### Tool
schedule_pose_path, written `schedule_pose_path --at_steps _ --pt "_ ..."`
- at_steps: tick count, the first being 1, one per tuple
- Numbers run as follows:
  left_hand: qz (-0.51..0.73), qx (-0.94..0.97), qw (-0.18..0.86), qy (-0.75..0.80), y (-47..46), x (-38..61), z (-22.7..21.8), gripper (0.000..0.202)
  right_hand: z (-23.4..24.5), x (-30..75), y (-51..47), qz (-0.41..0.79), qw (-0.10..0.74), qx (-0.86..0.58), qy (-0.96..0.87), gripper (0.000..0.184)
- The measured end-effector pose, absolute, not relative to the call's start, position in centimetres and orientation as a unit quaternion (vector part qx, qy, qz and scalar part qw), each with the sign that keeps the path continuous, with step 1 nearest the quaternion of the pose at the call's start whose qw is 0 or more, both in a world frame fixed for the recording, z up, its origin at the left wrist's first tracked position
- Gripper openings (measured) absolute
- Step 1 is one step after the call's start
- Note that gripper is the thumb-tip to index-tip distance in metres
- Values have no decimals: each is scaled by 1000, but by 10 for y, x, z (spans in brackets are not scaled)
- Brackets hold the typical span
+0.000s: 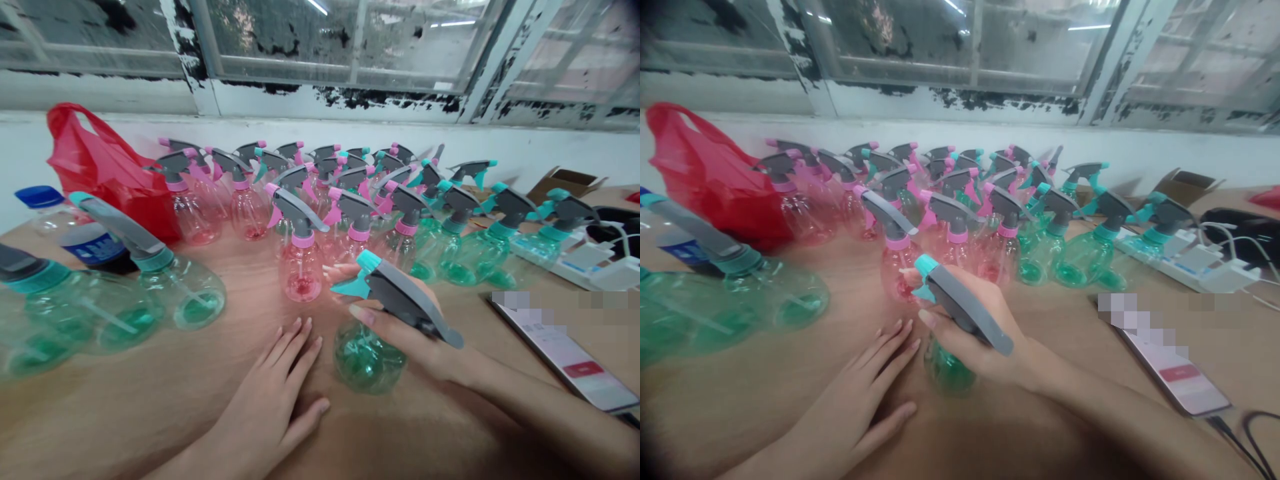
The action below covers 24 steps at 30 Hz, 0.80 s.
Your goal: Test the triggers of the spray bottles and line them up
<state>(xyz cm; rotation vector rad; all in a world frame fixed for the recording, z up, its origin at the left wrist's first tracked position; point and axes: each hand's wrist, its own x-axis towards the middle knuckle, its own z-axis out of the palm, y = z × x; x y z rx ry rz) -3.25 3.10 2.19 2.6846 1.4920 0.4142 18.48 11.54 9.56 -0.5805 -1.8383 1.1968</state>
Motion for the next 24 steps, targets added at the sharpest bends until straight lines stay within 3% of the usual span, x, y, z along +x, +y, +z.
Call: schedule_pose_path --at_steps 4,15,20,24 --pt "119 867 15 483 31 -32 22 61 95 184 116 492 419 -210 -734 33" --pt "118 871 -8 476 31 -32 22 61 106 180 118 403 438 -234 -769 6" --pt "124 874 -23 469 31 -33 21 62 116 188 114 356 413 -246 -801 23" --pt "123 873 -17 472 32 -34 19 62 112 188 114 373 404 -251 -797 18"
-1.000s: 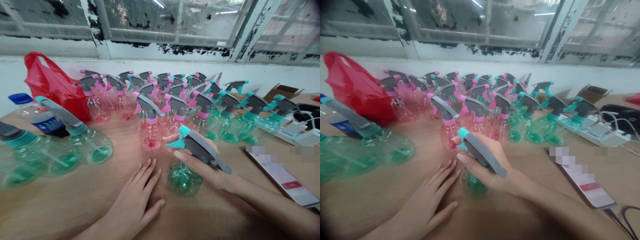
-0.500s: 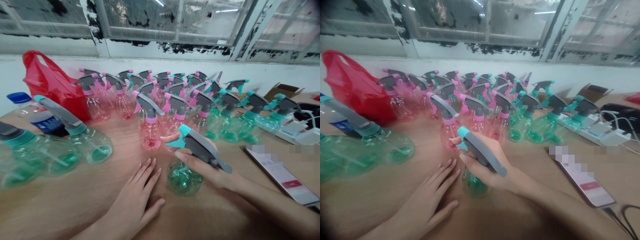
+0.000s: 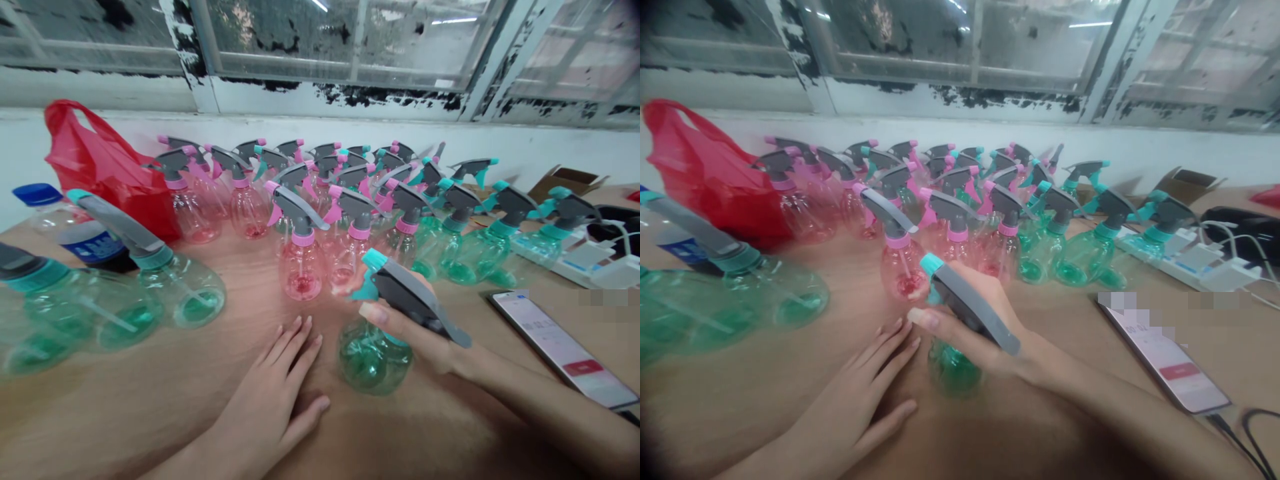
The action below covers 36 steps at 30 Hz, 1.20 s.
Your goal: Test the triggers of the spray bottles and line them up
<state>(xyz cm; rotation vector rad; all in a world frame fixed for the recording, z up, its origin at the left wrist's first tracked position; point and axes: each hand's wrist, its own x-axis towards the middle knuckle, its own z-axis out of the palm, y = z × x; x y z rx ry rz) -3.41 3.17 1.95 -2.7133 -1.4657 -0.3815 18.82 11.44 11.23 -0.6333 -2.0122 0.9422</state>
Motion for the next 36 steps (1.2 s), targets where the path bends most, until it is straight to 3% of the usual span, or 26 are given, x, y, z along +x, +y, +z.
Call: schedule_pose_path --at_steps 2,6,10,15,29,32,36 --pt "-127 -872 16 -472 32 -34 19 63 107 186 115 403 416 -246 -777 8" --pt "-128 -873 22 -470 31 -34 19 63 102 182 115 429 428 -251 -755 20" --pt "-119 -874 31 -469 31 -33 21 63 104 182 114 420 426 -255 -759 9" --pt "-121 -874 22 -469 32 -33 21 62 105 183 113 425 425 -264 -755 20" --pt "-125 -869 -2 -479 30 -34 19 64 105 182 114 434 426 -257 -751 19" --pt "-119 -870 -2 -479 30 -34 19 63 105 181 114 404 434 -259 -763 8" --pt "-119 -871 -1 -477 30 -34 21 61 106 180 114 347 454 -279 -772 16"
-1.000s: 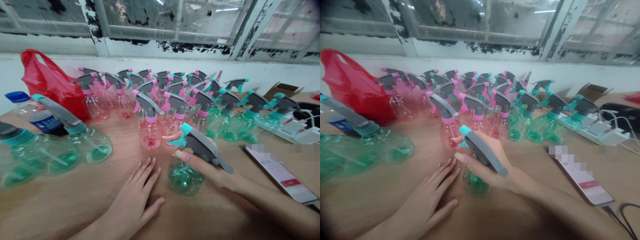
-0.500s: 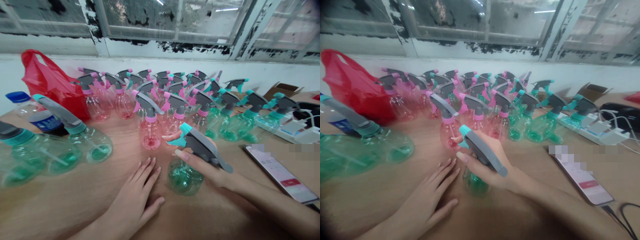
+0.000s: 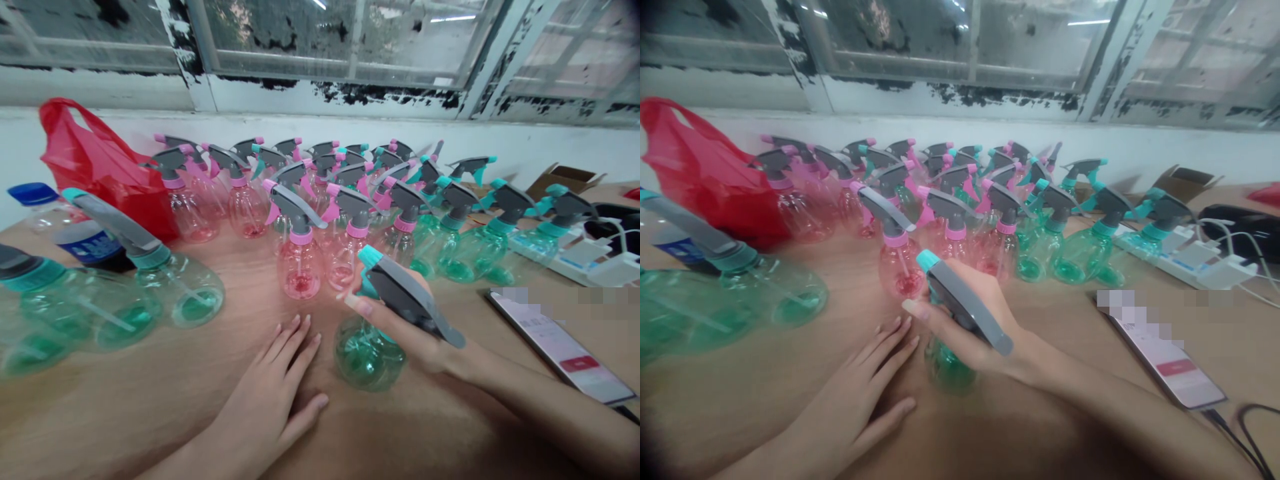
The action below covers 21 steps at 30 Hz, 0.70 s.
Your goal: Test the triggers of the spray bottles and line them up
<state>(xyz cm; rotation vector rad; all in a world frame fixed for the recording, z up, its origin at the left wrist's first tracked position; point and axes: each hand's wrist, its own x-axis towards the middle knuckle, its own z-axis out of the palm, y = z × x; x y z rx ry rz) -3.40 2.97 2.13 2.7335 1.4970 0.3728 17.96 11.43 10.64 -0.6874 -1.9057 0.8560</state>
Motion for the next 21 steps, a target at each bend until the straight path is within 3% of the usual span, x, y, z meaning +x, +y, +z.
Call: schedule_pose_path --at_steps 7,13,21 --pt "119 872 -8 475 31 -33 23 61 106 181 112 384 447 -282 -757 6" --pt "123 871 -10 475 31 -33 22 62 100 180 111 410 459 -276 -739 21" --pt "125 867 10 483 31 -32 22 62 100 181 111 410 446 -290 -741 20"
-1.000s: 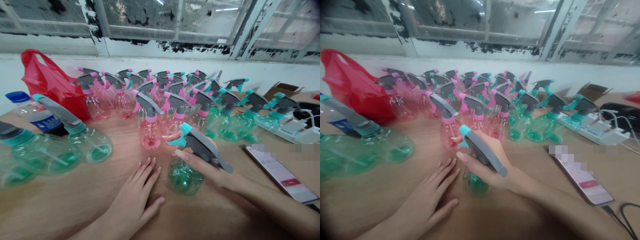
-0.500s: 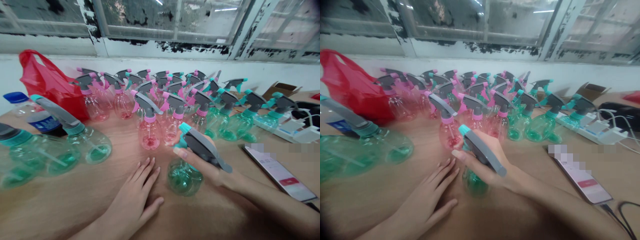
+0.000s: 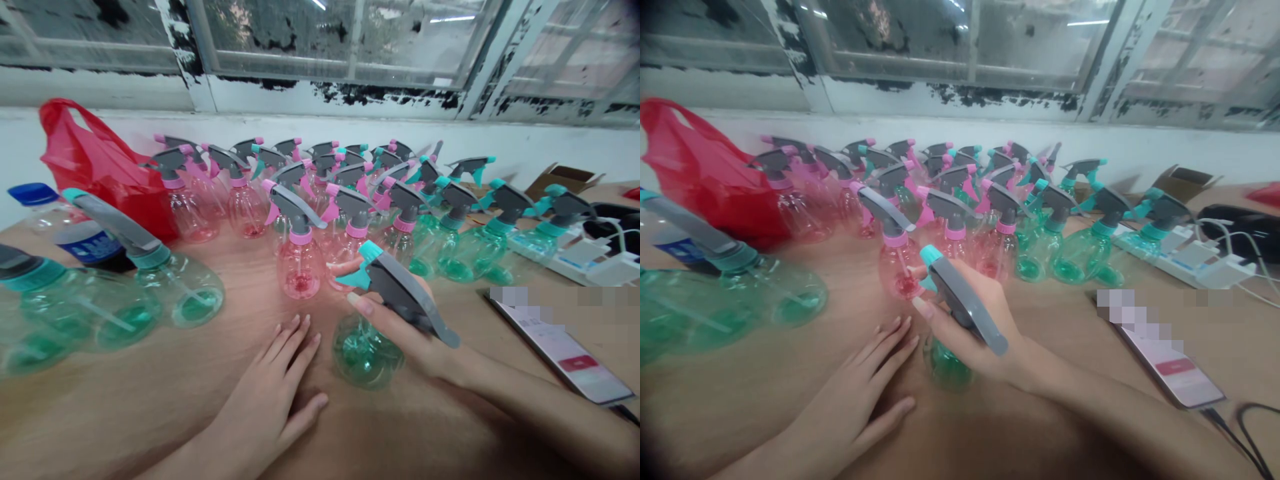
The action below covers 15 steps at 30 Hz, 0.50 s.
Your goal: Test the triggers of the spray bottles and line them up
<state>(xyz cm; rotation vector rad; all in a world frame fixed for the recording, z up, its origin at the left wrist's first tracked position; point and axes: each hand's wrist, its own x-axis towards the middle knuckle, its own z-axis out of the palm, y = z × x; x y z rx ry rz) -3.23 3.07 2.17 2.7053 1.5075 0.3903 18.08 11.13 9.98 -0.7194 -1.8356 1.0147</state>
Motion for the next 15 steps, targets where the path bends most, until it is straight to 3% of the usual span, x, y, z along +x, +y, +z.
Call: schedule_pose_path --at_steps 15 --pt "118 870 1 478 31 -32 22 62 99 179 112 395 449 -286 -749 19"
